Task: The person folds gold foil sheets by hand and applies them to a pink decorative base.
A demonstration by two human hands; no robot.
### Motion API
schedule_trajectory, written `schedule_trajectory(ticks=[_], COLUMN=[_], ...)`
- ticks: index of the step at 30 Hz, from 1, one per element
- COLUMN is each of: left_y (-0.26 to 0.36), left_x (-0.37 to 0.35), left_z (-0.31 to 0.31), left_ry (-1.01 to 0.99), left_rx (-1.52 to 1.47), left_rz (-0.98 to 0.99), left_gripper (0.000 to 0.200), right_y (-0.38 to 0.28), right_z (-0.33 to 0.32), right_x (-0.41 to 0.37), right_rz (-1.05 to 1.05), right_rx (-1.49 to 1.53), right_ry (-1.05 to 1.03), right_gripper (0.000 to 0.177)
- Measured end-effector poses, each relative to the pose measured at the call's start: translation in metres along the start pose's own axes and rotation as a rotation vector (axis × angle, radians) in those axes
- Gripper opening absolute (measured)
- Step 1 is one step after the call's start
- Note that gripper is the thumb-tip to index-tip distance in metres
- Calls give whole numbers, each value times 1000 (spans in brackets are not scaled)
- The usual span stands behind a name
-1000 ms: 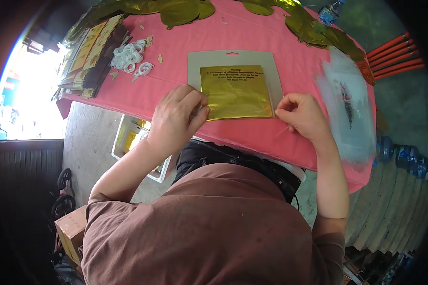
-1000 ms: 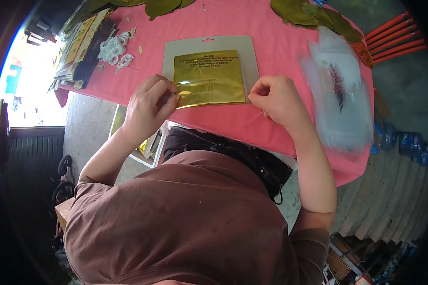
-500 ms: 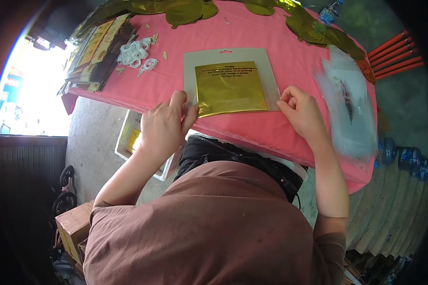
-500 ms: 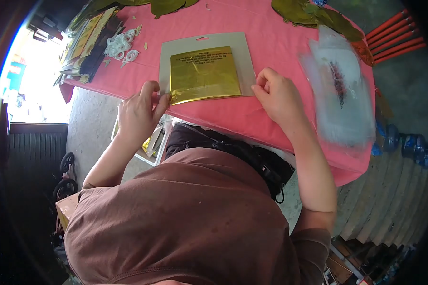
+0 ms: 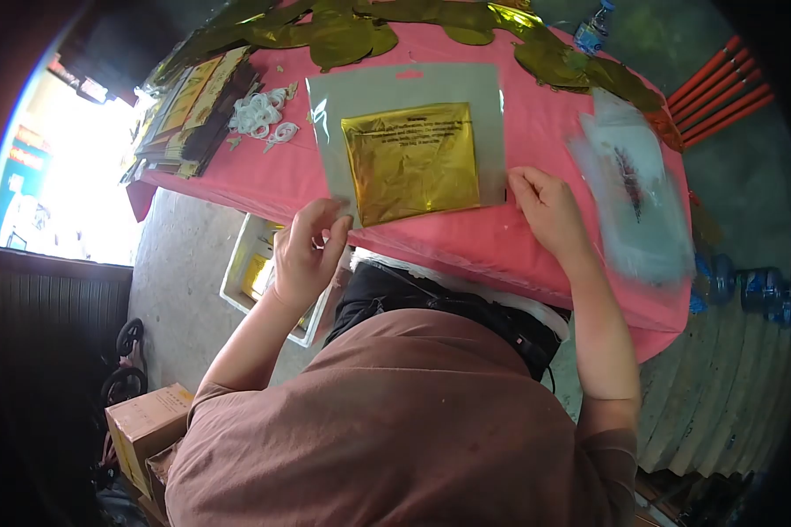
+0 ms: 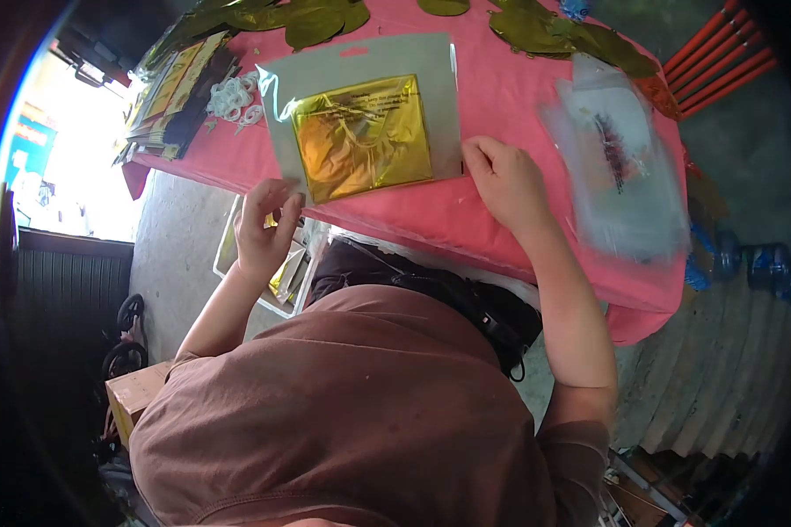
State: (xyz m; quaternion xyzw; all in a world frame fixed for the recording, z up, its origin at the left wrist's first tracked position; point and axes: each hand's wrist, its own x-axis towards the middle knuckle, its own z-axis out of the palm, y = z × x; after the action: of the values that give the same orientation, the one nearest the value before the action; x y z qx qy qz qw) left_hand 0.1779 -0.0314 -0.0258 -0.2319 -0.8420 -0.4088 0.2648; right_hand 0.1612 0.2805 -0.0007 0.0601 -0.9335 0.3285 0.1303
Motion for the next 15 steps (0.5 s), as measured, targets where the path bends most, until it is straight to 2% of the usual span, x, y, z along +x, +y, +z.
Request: schedule_trajectory(ticks=[2, 4, 6, 7, 8, 9, 11, 14, 15], left_y=[-5, -6, -2, 2, 9, 13, 4, -4, -6], left_x=[0, 5, 13, 19, 28, 34, 38, 39, 39], left_z=[0, 1, 1, -2, -7, -10, -11, -10, -9], left_ry=[17, 41, 93, 100, 89, 75, 40, -17, -22], left_rx=[-9, -15, -311, -307, -477, -646, -714, -809, -935], left_rz=[38, 78, -131, -125, -257, -389, -434, -484, -536], left_gripper=[30, 32, 32, 32, 31, 30, 29, 30, 31], right_y=[-1, 6, 10, 7, 4, 3, 1, -2, -3], right_z=[-5, -7, -12, -16, -19, -17, -13, -12, -13], right_x=[1, 3, 6, 6, 6, 6, 6, 5, 4], right_rz=[135, 133, 121, 209, 299, 287, 266, 227, 223], right_rx=[433, 549, 665, 730, 793, 793, 922, 936, 937], right_ry=[-154, -227, -305, -381, -457, -457, -403, -349, -347], right_gripper=[15, 12, 9, 7, 6, 6, 5, 7, 7])
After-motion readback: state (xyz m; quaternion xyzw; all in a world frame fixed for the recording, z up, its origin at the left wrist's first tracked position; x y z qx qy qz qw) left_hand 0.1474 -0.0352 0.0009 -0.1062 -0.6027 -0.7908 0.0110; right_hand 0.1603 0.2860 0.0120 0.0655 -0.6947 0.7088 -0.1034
